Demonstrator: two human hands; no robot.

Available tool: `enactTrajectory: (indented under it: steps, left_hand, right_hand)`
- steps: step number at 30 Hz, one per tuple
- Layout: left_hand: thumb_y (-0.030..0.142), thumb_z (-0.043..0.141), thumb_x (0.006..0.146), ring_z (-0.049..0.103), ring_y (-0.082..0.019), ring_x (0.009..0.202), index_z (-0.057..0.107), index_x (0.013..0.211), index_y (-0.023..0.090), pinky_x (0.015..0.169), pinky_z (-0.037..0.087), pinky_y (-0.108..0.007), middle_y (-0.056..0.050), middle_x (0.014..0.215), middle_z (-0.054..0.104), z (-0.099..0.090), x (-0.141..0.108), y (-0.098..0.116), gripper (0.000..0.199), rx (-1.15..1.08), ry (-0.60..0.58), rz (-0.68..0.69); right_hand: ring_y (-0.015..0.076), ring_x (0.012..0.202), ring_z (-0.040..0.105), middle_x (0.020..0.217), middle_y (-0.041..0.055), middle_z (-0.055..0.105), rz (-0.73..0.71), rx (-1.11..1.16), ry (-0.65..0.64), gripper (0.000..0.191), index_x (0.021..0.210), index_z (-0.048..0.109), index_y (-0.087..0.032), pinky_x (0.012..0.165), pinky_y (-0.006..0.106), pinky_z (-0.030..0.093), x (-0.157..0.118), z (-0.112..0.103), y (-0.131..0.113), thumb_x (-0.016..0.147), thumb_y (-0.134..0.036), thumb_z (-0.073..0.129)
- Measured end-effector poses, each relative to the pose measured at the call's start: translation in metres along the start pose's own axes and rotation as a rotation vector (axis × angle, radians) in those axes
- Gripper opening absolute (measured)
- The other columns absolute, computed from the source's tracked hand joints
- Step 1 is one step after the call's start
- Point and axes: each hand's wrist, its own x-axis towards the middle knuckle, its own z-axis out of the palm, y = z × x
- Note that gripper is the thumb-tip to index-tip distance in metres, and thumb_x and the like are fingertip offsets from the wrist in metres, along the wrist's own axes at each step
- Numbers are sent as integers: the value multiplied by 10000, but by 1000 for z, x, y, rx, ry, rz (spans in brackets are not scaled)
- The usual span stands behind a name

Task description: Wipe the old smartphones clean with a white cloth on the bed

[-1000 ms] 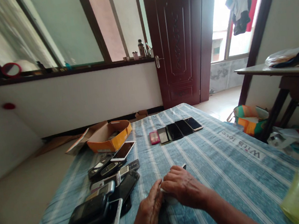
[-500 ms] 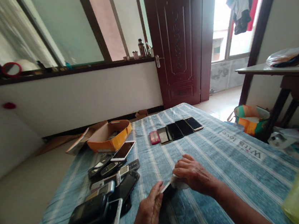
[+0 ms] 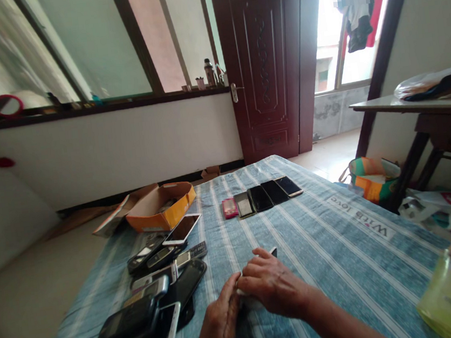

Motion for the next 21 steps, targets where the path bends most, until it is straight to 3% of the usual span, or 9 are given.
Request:
enactTrajectory:
  steps: [5,11,21]
  left_hand:
    - [381,352,980,618,-207,1114,498,1293,187,939,516,-274,-65,1180,674,-2,2,8,397,-32,-8,-59]
    - [382,359,977,644,-207,1070,523,1254,196,919,527,-278,-67,1153,687,0,1,10,372,-31,41,-48]
    - [326,367,975,659,-200,1036,551,1200,188,887,534,-249,-79,1108,697,-4,2,14,321,59,16,-14]
  right_hand:
    - [124,767,542,806,5,610,19,28,0,210,903,599,-207,955,357,313,-4,-12,14,962,-200,398]
    - [137,781,550,815,29,622,70,70,2,213,885,613,-195,832,309,389,-12,-23,31,964,-246,422]
    - [129,780,591,881,35,643,281,144,-4,220,977,637,-211,706,227,457,-37,-34,60,961,-281,428]
